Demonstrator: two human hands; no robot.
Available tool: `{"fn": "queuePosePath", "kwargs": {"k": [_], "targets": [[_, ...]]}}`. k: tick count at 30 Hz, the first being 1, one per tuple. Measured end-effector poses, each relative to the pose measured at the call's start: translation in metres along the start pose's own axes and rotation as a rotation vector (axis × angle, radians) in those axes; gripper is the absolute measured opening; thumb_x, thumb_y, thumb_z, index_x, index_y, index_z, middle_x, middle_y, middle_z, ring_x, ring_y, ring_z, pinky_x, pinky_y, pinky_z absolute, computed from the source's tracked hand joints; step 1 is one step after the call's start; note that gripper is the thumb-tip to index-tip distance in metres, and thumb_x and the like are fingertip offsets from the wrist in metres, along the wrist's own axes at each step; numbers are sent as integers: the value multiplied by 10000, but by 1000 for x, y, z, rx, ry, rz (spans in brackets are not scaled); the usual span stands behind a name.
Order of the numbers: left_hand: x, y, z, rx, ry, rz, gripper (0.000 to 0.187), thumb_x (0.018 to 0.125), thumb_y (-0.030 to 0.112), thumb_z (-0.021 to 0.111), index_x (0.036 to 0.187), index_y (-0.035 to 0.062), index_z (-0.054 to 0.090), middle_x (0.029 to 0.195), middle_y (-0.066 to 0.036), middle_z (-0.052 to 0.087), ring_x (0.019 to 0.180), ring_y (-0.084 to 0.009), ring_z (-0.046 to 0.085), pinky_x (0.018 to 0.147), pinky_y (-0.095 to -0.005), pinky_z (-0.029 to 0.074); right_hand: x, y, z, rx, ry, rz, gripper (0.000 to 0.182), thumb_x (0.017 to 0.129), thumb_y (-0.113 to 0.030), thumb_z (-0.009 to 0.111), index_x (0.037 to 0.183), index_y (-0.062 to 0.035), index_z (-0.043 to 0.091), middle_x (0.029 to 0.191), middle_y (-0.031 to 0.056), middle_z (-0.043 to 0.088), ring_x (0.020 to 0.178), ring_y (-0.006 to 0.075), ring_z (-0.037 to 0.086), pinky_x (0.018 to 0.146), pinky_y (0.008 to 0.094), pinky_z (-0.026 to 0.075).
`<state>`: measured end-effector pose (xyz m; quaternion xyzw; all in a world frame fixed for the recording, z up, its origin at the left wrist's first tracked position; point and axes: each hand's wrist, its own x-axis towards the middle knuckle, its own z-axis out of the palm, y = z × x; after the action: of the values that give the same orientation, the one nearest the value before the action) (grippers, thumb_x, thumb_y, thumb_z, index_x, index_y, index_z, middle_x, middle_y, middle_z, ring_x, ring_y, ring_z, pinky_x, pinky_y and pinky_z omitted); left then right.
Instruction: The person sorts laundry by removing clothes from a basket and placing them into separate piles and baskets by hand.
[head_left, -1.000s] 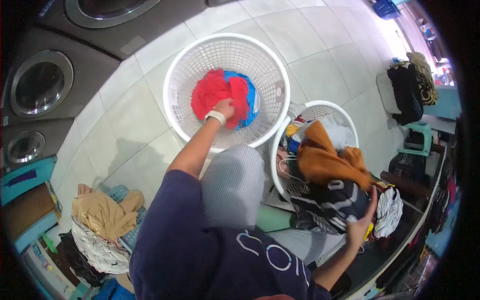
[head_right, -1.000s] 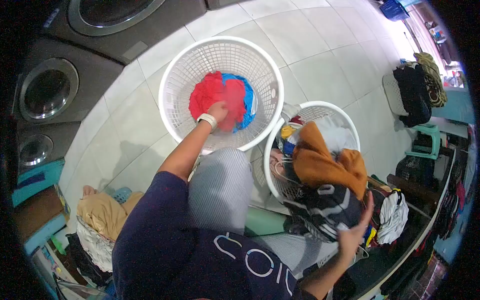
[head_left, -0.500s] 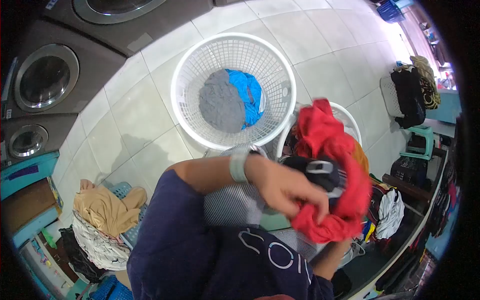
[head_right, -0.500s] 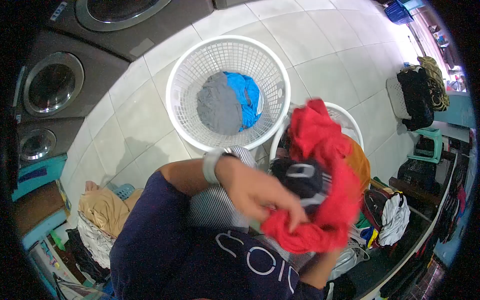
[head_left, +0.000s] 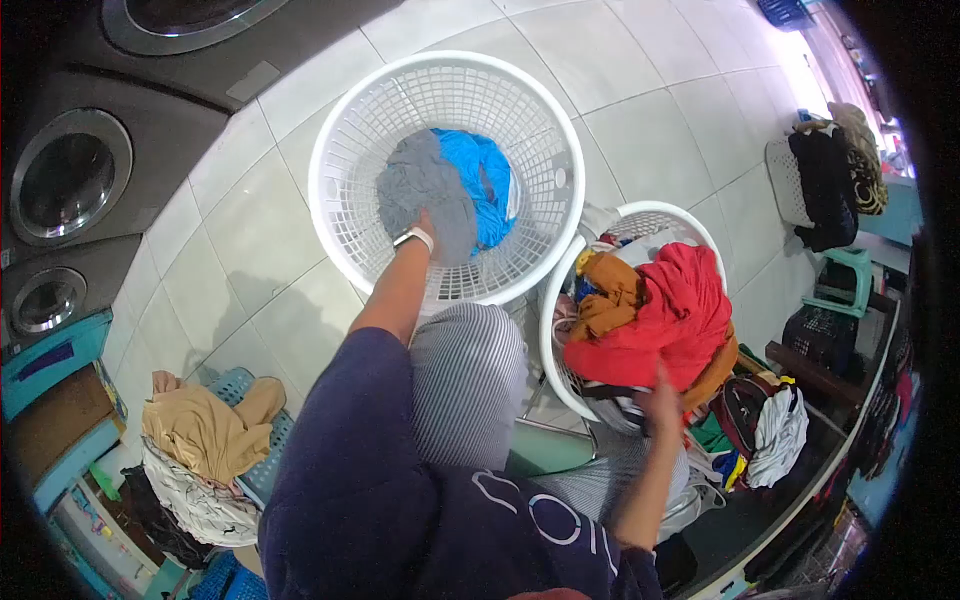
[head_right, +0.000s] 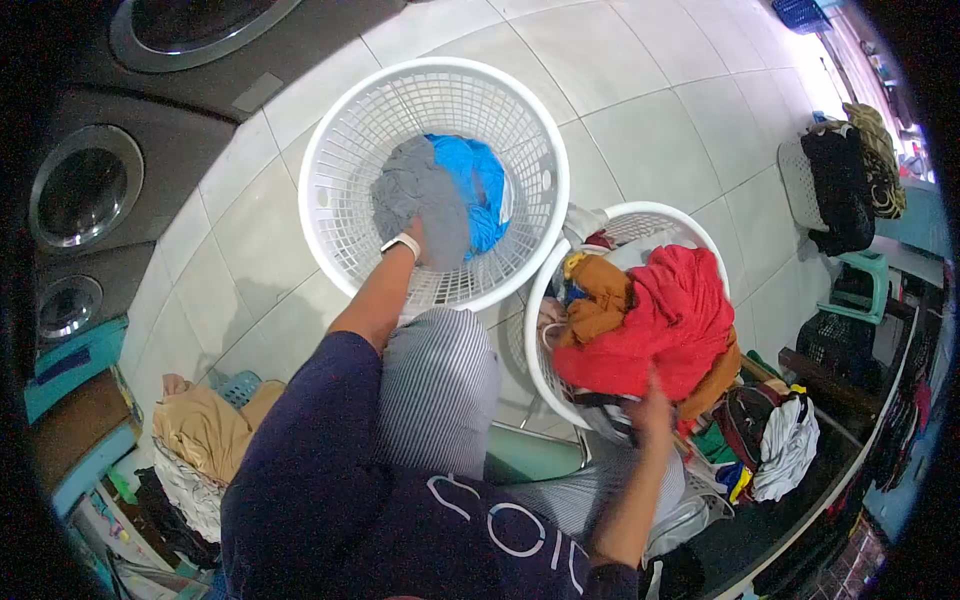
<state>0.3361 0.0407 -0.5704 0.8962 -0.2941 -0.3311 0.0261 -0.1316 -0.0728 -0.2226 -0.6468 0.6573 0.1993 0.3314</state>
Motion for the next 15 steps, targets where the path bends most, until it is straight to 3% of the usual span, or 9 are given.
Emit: {"fn": "queuePosePath", "kwargs": {"k": [1, 2, 3, 4, 5, 7, 9, 13, 15], "targets": [[0, -1, 2, -53, -235, -138, 658, 715, 184, 678, 1303, 43, 419, 1264, -223, 490, 1162, -355, 483, 996, -449, 375, 32, 40, 47, -21, -62, 35, 791, 611, -115, 718, 1331, -127, 390, 1123, 212, 588, 1035, 366, 571, 859, 401, 453], [-9, 7, -18, -44, -235, -139, 658, 715, 184, 678, 1303, 43, 419, 1264, -223, 490, 1162, -355, 483, 996, -449, 375, 65, 82, 91, -36, -122, 63, 834, 596, -140, 735, 1345, -135, 368, 1131, 209, 584, 1046, 360, 567, 863, 398, 452], [-25, 25, -61, 104, -405, -83, 602, 731, 203, 660, 1271, 28, 459, 1297, -219, 461, 1180, -348, 469, 1001, -437, 367, 83, 102, 106, -23, -122, 60, 834, 596, -140, 735, 1345, -135, 368, 1131, 209, 584, 1046, 360, 567, 863, 398, 452], [-35, 37, -86, 254, -577, -25, 553, 747, 222, 642, 1238, 13, 498, 1329, -216, 431, 1197, -342, 455, 1007, -425, 359, 96, 119, 114, 37, -99, -175, 856, 591, -162, 738, 1353, -136, 349, 1127, 204, 586, 1046, 357, 567, 862, 402, 452], [-31, 32, -82, 264, -580, -12, 553, 747, 222, 642, 1238, 13, 498, 1329, -216, 431, 1197, -342, 455, 1007, -425, 359, 90, 119, 112, 94, -69, -400, 878, 586, -185, 740, 1360, -137, 330, 1123, 198, 588, 1047, 353, 566, 861, 405, 453], [-29, 25, -66, 237, -557, 171, 479, 777, 289, 608, 1149, -10, 572, 1303, -220, 460, 1186, -324, 472, 986, -390, 378, 70, 96, 89, -14, -52, -264, 874, 591, -186, 735, 1361, -134, 324, 1120, 202, 587, 1045, 360, 563, 858, 411, 454], [-39, 32, -68, -56, -267, 297, 337, 764, 334, 617, 934, 47, 670, 1062, -154, 629, 953, -292, 599, 785, -348, 478, 49, 71, 74, -122, -28, -131, 898, 599, -184, 727, 1380, -146, 286, 1099, 221, 587, 1024, 374, 566, 845, 423, 456], [-97, 85, -152, -1032, -302, 145, 302, 817, 280, 610, 1022, 59, 601, 950, -71, 620, 854, -156, 574, 703, -310, 476, 5, 33, 51, -156, -7, -43, 990, 587, -133, 713, 1427, -193, 192, 991, 253, 610, 939, 376, 601, 795, 411, 471], [-156, 113, -218, -1201, -322, 310, 268, 876, 246, 558, 1082, 75, 553, 968, -54, 610, 875, -143, 568, 690, -298, 478, -29, 21, 31, -136, 18, -41, 1035, 587, -131, 711, 1439, -178, 125, 969, 263, 611, 919, 379, 608, 788, 410, 472]]}}
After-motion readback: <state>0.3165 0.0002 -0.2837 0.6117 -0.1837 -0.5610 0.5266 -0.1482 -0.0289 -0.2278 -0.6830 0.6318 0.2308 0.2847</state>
